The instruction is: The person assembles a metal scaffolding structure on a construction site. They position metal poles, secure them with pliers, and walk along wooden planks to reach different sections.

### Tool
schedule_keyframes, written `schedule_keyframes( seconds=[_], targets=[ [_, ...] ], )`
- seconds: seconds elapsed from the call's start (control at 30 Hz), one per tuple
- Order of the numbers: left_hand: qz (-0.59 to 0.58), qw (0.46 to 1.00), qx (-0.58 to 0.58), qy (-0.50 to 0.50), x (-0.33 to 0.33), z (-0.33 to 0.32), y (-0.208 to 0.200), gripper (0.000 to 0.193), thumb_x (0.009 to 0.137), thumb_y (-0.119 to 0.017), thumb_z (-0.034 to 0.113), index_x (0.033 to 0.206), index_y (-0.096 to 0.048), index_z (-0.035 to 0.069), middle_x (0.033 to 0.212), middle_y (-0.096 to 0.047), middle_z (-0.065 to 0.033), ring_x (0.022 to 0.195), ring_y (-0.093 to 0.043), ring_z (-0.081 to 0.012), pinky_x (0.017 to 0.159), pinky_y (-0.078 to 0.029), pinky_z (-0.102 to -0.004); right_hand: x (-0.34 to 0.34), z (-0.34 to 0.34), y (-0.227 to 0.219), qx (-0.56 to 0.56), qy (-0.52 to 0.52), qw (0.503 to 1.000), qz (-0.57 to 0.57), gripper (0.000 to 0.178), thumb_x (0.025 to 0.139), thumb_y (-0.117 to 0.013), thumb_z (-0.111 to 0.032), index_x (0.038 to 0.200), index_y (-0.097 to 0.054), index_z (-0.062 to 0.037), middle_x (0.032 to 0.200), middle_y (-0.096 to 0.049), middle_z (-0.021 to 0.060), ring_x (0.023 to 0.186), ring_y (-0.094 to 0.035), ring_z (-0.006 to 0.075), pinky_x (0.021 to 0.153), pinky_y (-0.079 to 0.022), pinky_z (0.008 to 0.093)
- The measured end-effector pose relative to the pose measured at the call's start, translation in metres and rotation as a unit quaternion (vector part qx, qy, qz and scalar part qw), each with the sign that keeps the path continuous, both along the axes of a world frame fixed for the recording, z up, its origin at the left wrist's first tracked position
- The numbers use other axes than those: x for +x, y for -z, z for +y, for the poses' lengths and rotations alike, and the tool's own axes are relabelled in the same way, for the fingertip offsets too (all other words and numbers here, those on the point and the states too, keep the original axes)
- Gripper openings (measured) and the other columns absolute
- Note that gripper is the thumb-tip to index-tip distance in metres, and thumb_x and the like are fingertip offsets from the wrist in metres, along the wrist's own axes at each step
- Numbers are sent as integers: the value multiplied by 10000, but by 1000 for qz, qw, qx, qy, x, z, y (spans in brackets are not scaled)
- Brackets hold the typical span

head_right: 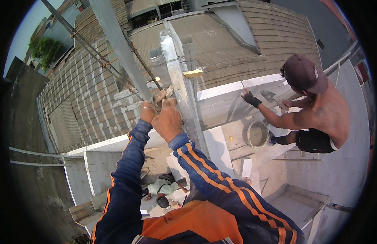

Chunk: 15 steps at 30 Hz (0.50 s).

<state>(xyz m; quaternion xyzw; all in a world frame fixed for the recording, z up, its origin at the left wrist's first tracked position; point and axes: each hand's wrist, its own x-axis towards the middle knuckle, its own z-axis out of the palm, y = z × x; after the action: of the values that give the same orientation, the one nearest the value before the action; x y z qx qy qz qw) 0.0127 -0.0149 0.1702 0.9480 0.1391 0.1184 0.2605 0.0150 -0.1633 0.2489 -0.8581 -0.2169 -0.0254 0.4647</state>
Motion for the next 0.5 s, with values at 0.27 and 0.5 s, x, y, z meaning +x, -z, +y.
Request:
schedule_keyframes(
  seconds=[0.27,0.5],
  targets=[
    [-124,975,-172,63,12,-17,-46,223,694,-684,-22,915,-669,1,875,-717,-117,780,-696,-218,697,-548,-337,-3,12,29,121,94,988,3,326,741,-653,-35,1054,-620,48,1102,-599,200,1022,-604,392,866,-492,434],
    [-65,987,-139,57,17,-11,-48,232,722,-694,22,948,-643,14,838,-696,-115,747,-689,-186,700,-554,-310,-4,10,42,145,107,984,-8,324,747,-653,-22,1064,-615,36,1111,-611,175,1025,-605,384,858,-490,421]
  ],
)
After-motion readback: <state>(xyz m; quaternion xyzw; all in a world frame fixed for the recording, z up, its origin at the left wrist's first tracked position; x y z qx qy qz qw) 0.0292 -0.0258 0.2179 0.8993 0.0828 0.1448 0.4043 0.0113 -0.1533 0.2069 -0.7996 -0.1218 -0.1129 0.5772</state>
